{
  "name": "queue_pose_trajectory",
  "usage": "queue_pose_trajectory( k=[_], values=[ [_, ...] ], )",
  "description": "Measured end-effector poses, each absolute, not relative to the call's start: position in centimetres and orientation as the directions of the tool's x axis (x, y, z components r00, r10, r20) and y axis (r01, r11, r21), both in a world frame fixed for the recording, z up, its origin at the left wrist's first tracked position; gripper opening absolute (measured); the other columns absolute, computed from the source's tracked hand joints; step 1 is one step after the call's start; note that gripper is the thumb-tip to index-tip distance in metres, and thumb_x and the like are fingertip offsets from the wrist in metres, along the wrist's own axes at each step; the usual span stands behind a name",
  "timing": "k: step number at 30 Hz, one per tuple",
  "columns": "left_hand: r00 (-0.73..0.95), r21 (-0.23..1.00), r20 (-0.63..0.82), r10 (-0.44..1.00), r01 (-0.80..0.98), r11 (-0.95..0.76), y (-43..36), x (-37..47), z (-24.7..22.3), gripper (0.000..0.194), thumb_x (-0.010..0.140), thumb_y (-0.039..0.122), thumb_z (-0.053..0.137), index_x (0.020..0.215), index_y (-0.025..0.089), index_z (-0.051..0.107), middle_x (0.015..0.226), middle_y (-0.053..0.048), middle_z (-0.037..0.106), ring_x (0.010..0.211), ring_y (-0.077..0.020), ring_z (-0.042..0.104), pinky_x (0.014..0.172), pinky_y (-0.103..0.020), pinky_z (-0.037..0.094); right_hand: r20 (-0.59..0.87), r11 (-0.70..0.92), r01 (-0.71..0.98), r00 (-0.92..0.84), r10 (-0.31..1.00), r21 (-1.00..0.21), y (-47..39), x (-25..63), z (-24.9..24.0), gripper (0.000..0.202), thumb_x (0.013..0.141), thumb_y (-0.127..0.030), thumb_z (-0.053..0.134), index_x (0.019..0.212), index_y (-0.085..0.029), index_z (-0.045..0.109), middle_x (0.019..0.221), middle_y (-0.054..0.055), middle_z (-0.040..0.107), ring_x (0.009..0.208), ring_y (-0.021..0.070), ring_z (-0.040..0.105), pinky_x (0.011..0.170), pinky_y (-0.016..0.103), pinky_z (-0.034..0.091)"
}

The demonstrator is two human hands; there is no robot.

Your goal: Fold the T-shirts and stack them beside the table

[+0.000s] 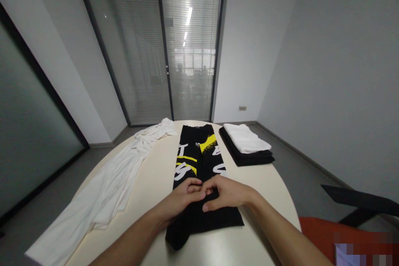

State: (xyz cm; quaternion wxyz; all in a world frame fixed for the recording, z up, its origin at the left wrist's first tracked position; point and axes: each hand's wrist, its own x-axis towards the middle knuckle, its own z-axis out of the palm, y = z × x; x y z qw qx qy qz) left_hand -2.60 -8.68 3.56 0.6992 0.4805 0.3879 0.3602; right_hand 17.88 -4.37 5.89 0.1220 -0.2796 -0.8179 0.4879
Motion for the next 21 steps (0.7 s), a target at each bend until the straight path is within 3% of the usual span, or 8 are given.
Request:
queue_pose_trajectory(
  k=[6, 12, 16, 19, 21],
  values=[
    [0.327, 0.957, -0.282, 0.902, 0.025, 0.290, -8.3, -3.3, 4.3, 0.055, 0.077, 0.055, 0.072, 0.118, 0.021, 0.062, 0.119, -0.006, 0.069, 0.123, -0.0277, 0.056, 0.105, -0.040, 0.038, -0.009, 0.385, 0.289, -0.808, 0.589, -0.876, -4.2, 17.9, 5.7, 0.026, 0.081, -0.041, 0.073, 0.092, -0.017, 0.069, 0.072, -0.005, 0.055, 0.066, 0.0099, 0.047, 0.063, 0.022, 0.038],
    [0.318, 0.948, -0.223, 0.921, -0.150, 0.281, -7.7, -5.2, 5.2, 0.058, 0.080, 0.065, 0.066, 0.118, 0.020, 0.067, 0.125, -0.007, 0.069, 0.123, -0.0291, 0.060, 0.109, -0.040, 0.040, 0.137, 0.430, 0.353, -0.620, 0.773, -0.831, -2.9, 18.7, 5.5, 0.023, 0.089, -0.042, 0.065, 0.092, -0.019, 0.067, 0.086, 0.000, 0.066, 0.081, 0.0156, 0.059, 0.076, 0.026, 0.046],
    [0.332, 0.986, -0.127, 0.935, -0.062, 0.156, -7.0, -5.8, 5.2, 0.059, 0.078, 0.053, 0.075, 0.123, 0.016, 0.065, 0.126, -0.012, 0.069, 0.120, -0.0321, 0.061, 0.108, -0.045, 0.042, 0.295, 0.529, 0.413, -0.508, 0.809, -0.742, -1.9, 19.0, 5.1, 0.024, 0.092, -0.043, 0.062, 0.100, -0.022, 0.069, 0.103, 0.004, 0.072, 0.098, 0.0210, 0.065, 0.092, 0.033, 0.048],
    [0.205, 0.995, 0.038, 0.978, 0.084, -0.056, -6.2, -5.8, 4.6, 0.057, 0.073, 0.039, 0.080, 0.122, 0.014, 0.064, 0.127, -0.012, 0.068, 0.122, -0.0328, 0.060, 0.110, -0.045, 0.041, 0.385, 0.605, 0.466, -0.486, 0.785, -0.645, -1.1, 18.9, 5.4, 0.026, 0.094, -0.044, 0.061, 0.104, -0.023, 0.071, 0.106, 0.006, 0.073, 0.101, 0.0221, 0.066, 0.094, 0.034, 0.048],
    [0.149, 0.979, 0.147, 0.978, 0.121, -0.165, -5.5, -5.9, 4.0, 0.048, 0.077, 0.036, 0.075, 0.120, 0.015, 0.064, 0.127, -0.012, 0.068, 0.123, -0.0306, 0.059, 0.110, -0.042, 0.041, 0.441, 0.656, 0.488, -0.490, 0.751, -0.575, -0.3, 18.8, 5.7, 0.026, 0.095, -0.045, 0.059, 0.105, -0.024, 0.072, 0.106, 0.006, 0.073, 0.100, 0.0217, 0.067, 0.094, 0.035, 0.049]
  ],
)
